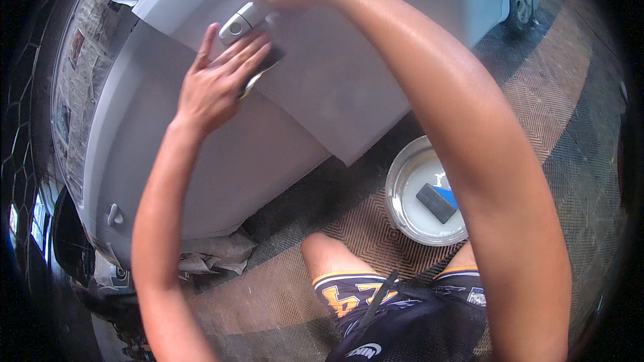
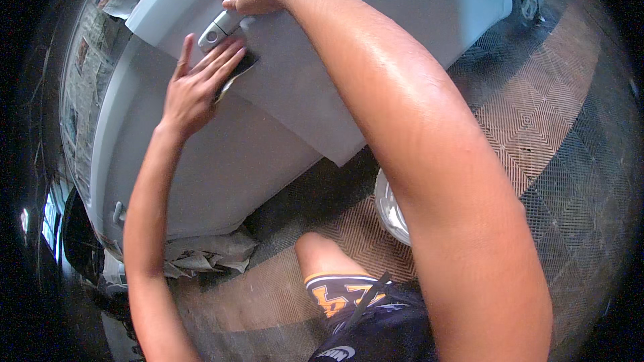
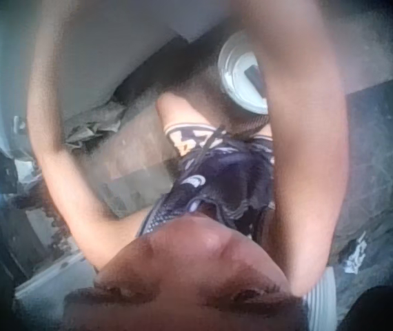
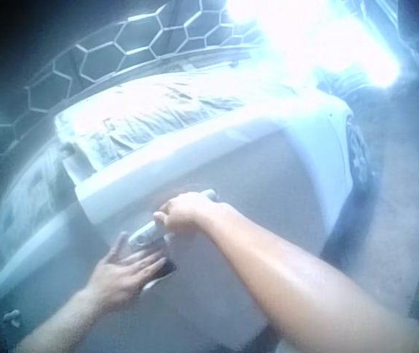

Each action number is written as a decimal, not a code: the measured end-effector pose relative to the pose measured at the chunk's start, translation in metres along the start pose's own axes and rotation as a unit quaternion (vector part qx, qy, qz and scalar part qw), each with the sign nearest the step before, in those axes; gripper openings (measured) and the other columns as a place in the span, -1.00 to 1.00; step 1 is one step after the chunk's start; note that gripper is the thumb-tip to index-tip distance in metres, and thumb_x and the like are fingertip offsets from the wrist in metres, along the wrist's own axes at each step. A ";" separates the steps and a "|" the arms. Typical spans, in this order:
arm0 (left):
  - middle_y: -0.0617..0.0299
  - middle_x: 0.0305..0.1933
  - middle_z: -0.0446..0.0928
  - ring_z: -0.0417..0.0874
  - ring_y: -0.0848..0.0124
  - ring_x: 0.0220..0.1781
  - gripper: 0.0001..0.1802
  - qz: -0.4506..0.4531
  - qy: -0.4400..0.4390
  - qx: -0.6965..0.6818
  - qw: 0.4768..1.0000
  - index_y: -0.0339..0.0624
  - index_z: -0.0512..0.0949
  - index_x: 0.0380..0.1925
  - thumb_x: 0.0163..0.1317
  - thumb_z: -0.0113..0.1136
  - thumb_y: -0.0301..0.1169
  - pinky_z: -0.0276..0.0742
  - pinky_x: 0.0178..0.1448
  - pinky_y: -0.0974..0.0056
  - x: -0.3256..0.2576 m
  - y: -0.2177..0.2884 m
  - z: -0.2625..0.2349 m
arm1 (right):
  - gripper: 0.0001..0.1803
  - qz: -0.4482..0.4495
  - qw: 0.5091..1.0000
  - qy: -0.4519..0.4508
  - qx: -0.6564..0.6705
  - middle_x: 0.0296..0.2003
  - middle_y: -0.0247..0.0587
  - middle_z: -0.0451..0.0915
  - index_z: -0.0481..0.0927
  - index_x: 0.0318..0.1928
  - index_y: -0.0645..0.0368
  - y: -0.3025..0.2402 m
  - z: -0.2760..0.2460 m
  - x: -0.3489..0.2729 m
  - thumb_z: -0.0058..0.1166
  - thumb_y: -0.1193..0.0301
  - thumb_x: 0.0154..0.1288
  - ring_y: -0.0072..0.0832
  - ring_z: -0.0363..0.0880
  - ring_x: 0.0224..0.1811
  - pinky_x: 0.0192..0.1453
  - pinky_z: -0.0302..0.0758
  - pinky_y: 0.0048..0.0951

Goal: The person kneels beside a white car door and uses a sanding block to sand the door surface and around the door handle. They repeatedly dip the sanding block into a bucket of water and continue sanding different areas of the door.

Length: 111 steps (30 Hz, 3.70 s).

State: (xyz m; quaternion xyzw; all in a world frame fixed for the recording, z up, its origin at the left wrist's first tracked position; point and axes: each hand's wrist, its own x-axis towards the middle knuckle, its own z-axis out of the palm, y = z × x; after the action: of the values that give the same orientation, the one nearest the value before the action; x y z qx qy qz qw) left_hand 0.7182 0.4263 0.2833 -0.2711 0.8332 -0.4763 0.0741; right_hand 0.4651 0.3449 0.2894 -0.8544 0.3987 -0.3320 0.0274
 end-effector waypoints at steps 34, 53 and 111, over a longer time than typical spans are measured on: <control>0.51 0.58 0.34 0.28 0.57 0.62 -0.23 -0.037 -0.009 -0.033 0.999 0.24 0.33 0.51 0.29 0.28 -0.45 -0.51 0.82 -0.05 0.012 0.015 0.004 | -0.47 0.004 1.000 0.022 0.015 0.15 -0.04 0.70 0.69 0.22 -0.03 0.004 0.010 0.014 -0.21 0.00 0.57 -0.11 0.63 0.27 0.41 0.45 -0.10; 0.44 0.56 0.38 0.32 0.55 0.60 -0.37 -0.066 0.008 0.046 0.997 0.20 0.34 0.51 0.45 0.12 -0.36 -0.54 0.80 -0.07 0.028 0.034 0.030 | -0.45 -0.023 0.997 0.073 0.020 0.13 -0.01 0.71 0.70 0.20 0.04 0.009 0.023 0.018 -0.20 -0.01 0.58 -0.11 0.64 0.26 0.42 0.43 -0.11; -0.08 0.32 0.57 0.60 0.03 0.34 -0.43 0.073 -0.371 -0.698 0.608 -0.14 0.57 0.26 0.17 0.20 -0.55 0.59 0.34 0.01 0.090 0.532 0.144 | -0.47 -0.074 0.994 0.081 0.003 0.02 -0.03 0.76 0.76 0.06 0.03 0.035 0.013 -0.007 -0.28 0.05 0.64 -0.10 0.70 0.14 0.32 0.48 0.00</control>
State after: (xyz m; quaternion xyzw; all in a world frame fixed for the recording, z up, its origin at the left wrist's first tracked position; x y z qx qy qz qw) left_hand 0.4944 0.4836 -0.2251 -0.3325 0.8315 0.3977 0.1996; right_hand 0.4462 0.3235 0.2648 -0.8518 0.3339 -0.4027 -0.0269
